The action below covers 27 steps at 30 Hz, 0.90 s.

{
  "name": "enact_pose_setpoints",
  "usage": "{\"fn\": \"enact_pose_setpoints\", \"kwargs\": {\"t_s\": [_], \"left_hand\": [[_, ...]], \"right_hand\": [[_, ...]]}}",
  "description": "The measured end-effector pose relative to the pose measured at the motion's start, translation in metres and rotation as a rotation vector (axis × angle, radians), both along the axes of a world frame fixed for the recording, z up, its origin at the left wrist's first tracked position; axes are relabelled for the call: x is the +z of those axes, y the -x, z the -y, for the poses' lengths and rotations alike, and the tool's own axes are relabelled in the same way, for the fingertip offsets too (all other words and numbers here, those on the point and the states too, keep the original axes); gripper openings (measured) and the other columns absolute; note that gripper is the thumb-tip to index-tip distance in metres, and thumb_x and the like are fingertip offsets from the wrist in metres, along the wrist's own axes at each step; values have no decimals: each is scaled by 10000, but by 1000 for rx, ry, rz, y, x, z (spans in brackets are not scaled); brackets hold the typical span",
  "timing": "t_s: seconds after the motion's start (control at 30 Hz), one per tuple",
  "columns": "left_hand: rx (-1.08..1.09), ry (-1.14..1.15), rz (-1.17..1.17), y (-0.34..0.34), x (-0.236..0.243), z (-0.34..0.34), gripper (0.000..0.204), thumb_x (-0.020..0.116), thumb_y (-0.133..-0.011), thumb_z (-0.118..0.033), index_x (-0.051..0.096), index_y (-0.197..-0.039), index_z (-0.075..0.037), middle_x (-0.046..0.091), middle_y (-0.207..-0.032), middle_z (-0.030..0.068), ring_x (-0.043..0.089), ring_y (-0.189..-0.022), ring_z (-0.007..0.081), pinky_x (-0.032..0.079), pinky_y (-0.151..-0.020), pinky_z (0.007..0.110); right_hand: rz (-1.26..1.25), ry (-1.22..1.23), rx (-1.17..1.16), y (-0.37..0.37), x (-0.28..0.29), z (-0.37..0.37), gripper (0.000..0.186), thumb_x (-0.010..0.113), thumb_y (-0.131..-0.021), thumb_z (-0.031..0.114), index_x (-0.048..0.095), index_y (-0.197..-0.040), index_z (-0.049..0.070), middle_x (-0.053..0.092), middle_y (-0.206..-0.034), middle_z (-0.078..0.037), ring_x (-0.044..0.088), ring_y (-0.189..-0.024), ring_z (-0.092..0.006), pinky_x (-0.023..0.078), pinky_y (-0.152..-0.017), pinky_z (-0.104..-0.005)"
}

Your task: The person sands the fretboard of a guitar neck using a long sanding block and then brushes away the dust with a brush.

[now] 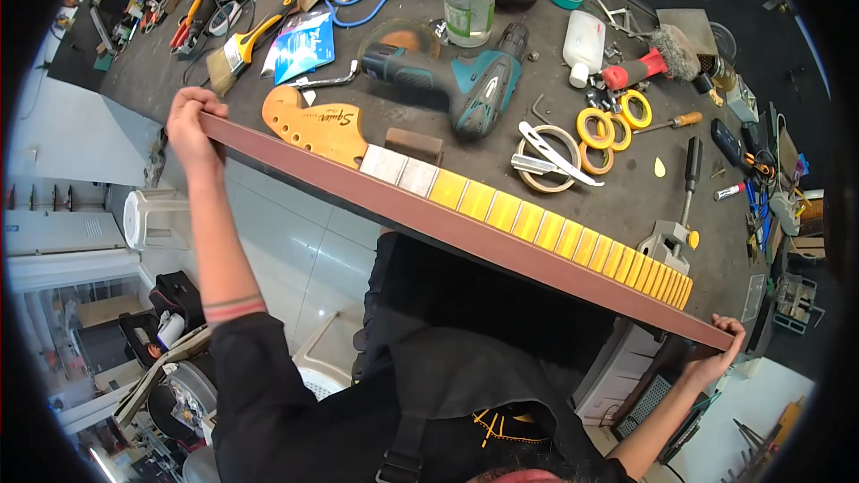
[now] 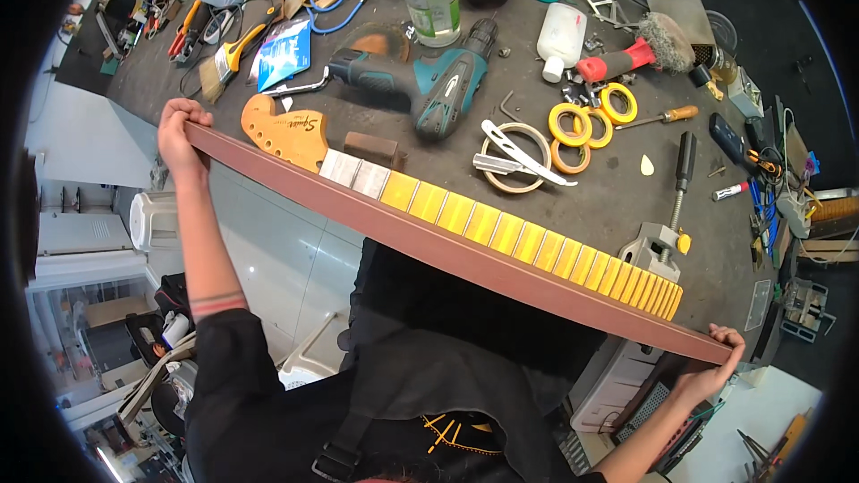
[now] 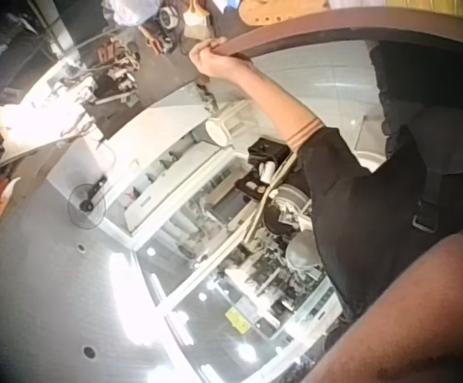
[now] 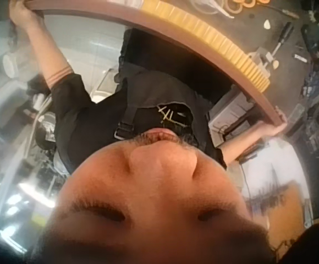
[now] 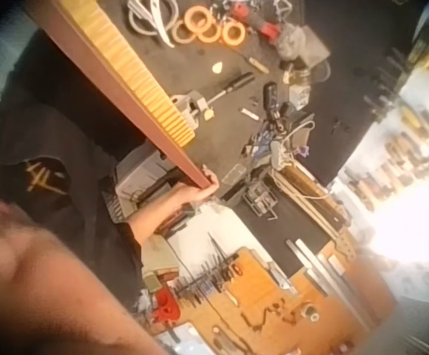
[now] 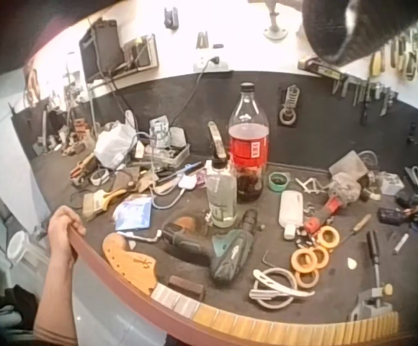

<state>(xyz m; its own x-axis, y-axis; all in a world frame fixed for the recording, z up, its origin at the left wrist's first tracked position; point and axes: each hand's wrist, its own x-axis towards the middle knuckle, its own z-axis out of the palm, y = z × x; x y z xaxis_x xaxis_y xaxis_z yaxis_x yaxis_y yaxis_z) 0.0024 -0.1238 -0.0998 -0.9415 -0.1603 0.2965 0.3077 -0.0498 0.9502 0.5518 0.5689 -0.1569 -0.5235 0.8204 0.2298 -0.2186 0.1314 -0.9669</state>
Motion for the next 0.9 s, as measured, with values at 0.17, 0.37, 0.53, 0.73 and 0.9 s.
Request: {"fn": "enact_pose_setpoints", "kwargs": {"t_s": [0.17,0.37,0.53,0.73,0.9], "left_hand": [[-320,135,3,-89,-7,-157,168,408,-890,16,571,-880,-22,579,-830,83,582,-699,164,497,-684,313],[86,52,-4,5,-8,25,156,435,-907,-28,590,-916,-10,604,-842,104,585,-715,170,517,-682,333],[-91,105,-55,-27,-19,-88,117,437,-915,-9,550,-883,-11,572,-853,102,562,-702,178,501,-693,324],[-82,289,-22,-30,-17,-63,158,431,-929,-13,588,-932,-1,587,-882,117,574,-712,180,494,-713,310],[-9,54,35,47,-22,44,167,418,-951,-18,586,-955,-12,570,-900,107,537,-813,172,502,-779,333]], "right_hand": [[104,106,-574,-116,9,-135,389,475,-1090,389,633,-1149,38,640,-959,-77,647,-1019,-248,495,-989,-404],[-36,46,-130,38,11,29,354,355,-1133,319,538,-969,65,543,-907,-83,540,-923,-230,457,-1037,-473],[77,-22,-308,-39,16,-50,371,369,-1139,354,543,-1004,55,536,-907,-75,540,-925,-218,434,-1090,-454],[81,29,-475,-9,25,-34,285,449,-1080,289,567,-968,56,568,-886,-81,583,-879,-240,467,-1069,-492],[-83,19,-38,49,22,36,336,381,-1122,318,514,-939,69,514,-850,-83,526,-849,-250,455,-998,-470]]}}
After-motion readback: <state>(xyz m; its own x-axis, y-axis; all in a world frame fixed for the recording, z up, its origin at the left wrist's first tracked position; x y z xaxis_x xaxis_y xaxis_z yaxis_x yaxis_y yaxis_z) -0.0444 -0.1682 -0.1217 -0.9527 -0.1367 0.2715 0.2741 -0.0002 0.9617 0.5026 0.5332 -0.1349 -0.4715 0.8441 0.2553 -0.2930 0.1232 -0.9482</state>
